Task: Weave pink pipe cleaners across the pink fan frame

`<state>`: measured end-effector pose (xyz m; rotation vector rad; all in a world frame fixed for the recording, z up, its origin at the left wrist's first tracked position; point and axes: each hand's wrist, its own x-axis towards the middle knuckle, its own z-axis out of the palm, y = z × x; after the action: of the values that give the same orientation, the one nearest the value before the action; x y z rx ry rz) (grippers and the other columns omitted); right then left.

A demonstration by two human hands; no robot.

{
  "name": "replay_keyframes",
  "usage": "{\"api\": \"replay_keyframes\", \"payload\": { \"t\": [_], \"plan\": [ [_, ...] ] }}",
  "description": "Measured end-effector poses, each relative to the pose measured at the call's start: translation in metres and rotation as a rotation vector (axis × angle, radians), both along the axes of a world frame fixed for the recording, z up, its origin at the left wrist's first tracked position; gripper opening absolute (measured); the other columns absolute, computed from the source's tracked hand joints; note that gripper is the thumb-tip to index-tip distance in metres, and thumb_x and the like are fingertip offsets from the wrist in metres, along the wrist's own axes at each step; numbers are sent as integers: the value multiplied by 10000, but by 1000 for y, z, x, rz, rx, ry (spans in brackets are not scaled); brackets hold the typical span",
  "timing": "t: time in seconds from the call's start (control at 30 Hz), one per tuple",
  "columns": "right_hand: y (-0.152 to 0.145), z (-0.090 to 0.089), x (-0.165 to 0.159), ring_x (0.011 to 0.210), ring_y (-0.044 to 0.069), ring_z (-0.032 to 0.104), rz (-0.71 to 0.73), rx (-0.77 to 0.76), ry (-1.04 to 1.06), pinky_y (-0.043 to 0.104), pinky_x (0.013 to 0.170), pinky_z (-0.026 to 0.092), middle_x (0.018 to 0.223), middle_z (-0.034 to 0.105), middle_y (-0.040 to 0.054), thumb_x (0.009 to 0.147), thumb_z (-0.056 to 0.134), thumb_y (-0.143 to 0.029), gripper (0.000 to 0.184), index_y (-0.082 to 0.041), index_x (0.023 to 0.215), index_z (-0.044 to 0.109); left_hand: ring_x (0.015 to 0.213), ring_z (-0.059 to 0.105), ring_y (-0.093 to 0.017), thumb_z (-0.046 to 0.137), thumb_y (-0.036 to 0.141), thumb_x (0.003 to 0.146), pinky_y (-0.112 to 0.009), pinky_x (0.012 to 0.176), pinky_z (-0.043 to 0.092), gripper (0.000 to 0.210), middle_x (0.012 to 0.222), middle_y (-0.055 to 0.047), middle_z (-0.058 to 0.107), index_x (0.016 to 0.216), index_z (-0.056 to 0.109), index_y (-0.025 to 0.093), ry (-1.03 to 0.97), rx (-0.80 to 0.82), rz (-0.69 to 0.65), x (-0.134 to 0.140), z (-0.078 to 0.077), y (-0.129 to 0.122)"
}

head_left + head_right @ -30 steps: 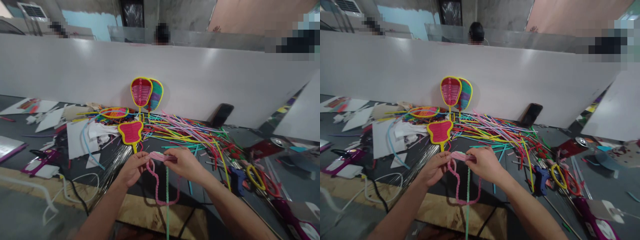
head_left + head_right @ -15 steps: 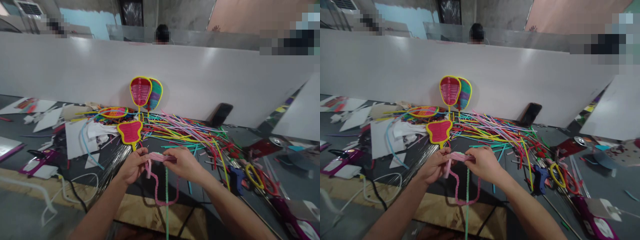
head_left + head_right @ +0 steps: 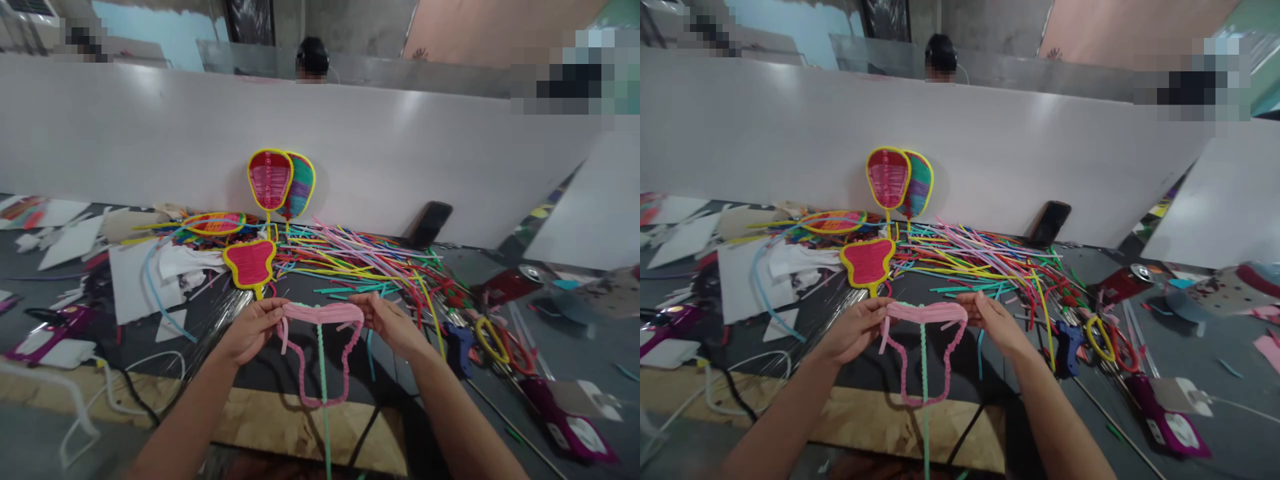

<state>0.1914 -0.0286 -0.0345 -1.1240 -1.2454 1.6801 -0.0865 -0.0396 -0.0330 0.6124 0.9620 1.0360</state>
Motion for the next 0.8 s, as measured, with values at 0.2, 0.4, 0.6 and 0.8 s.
{"api": "replay_keyframes", "payload": {
  "t": [0.2, 0.4, 0.6, 0.8],
  "plan": [
    [-19, -2, -3, 678, 137, 560, -15, 139, -118, 273, 679, 455, 760, 640, 38, 789, 575, -573, 424, -158, 837, 649, 542, 564, -72, 834, 245, 558, -160, 515, 464, 319, 675, -24, 671, 826, 709, 124, 75, 9, -32, 4, 1, 6],
    [-17, -3, -6, 620, 132, 515, -72, 252, -239, 257, 623, 420, 643, 590, 14, 803, 543, -577, 432, -162, 715, 622, 543, 553, -74, 836, 218, 537, -163, 520, 458, 305, 674, -18, 660, 799, 708, 127, 131, 24, -12, 9, 4, 10],
    [-19, -3, -4, 644, 140, 529, -91, 261, -277, 262, 634, 427, 672, 599, 18, 823, 521, -565, 419, -167, 745, 626, 622, 576, -99, 805, 279, 580, -183, 586, 461, 314, 769, -34, 675, 849, 708, 147, 214, 48, -45, 12, 8, 13],
    [-12, 3, 0, 697, 137, 562, 19, 281, -203, 256, 668, 444, 771, 629, 22, 824, 551, -513, 354, -169, 895, 603, 595, 505, -100, 760, 344, 630, -181, 558, 390, 228, 655, 6, 618, 741, 699, 154, 479, 233, -139, 20, 16, 16]
  ]
}}
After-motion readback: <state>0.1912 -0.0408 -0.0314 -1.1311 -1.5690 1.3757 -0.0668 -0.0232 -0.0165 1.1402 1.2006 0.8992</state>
